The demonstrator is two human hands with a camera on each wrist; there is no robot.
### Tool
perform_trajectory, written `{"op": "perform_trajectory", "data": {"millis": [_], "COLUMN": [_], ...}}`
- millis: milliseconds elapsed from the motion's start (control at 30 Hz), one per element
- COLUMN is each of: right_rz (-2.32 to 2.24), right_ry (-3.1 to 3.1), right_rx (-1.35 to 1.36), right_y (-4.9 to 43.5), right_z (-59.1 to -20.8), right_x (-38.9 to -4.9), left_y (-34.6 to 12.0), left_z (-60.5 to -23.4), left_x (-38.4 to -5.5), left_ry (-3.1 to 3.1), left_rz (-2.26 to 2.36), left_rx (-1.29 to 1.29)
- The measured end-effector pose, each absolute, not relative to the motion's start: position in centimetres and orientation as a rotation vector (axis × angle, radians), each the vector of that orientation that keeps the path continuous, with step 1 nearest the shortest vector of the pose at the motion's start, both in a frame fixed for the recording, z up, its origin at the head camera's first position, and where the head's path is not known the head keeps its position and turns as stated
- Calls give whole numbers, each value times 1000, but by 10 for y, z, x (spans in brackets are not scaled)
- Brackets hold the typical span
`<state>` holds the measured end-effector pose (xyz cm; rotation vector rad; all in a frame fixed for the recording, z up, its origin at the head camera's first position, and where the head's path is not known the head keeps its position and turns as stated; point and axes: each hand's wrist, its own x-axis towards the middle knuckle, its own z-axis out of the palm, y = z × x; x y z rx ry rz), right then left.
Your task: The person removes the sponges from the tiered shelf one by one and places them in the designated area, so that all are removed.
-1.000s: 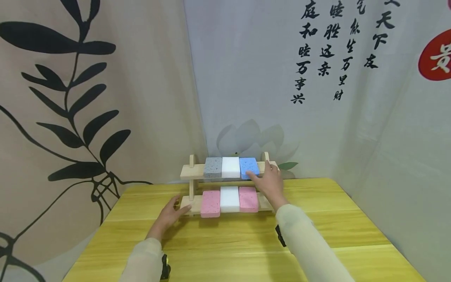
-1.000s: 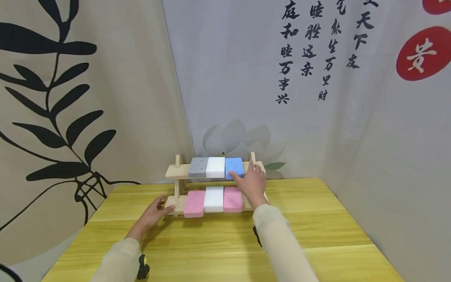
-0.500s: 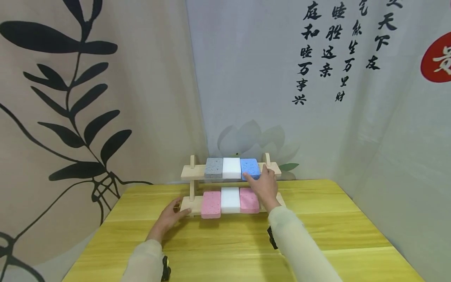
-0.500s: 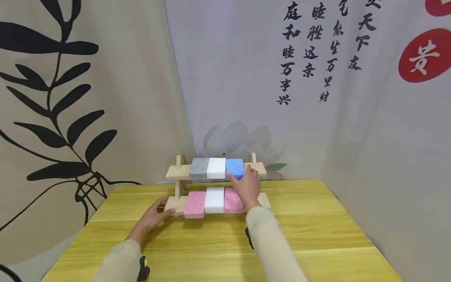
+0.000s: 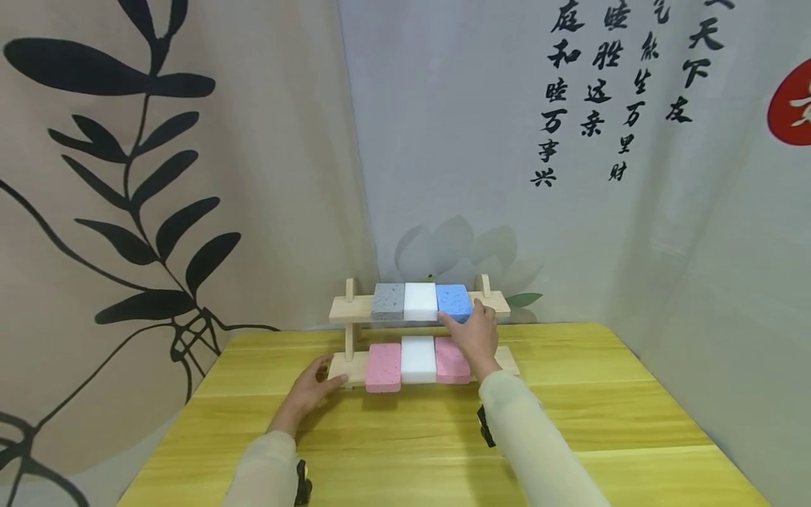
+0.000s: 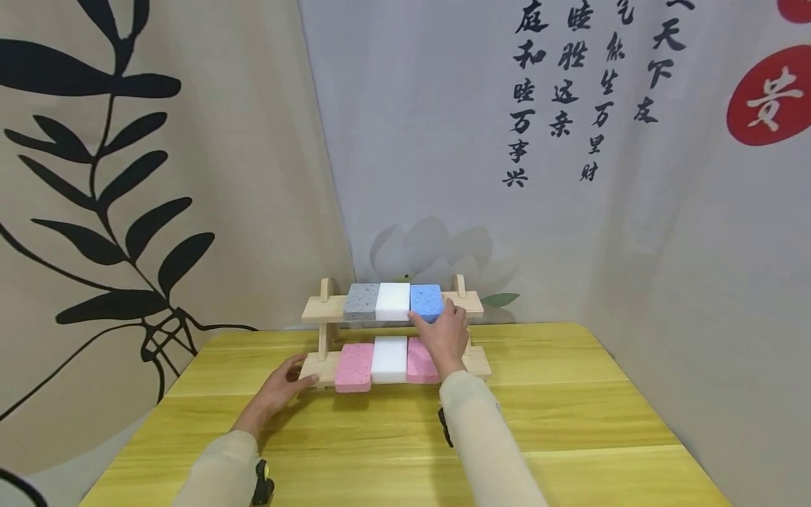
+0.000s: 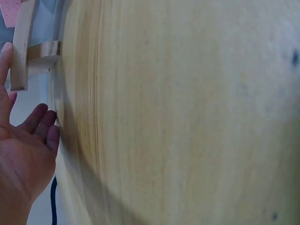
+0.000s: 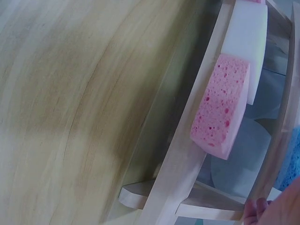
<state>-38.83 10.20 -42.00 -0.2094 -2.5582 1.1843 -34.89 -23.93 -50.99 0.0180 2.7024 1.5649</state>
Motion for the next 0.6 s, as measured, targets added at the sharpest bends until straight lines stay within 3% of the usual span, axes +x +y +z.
{"op": "perform_trajectory", "data": {"millis": [600], "right_rz": [1129], "right_ry": [-2563], "right_rx": [-201], "right_y": [101], "right_z": [-419], "right_x": [-391], "left_y": [-239], "left_z": [-508], "left_x": [-349], "left_ry": [2685], "left_rz": [1549], "left_rx": [5]}}
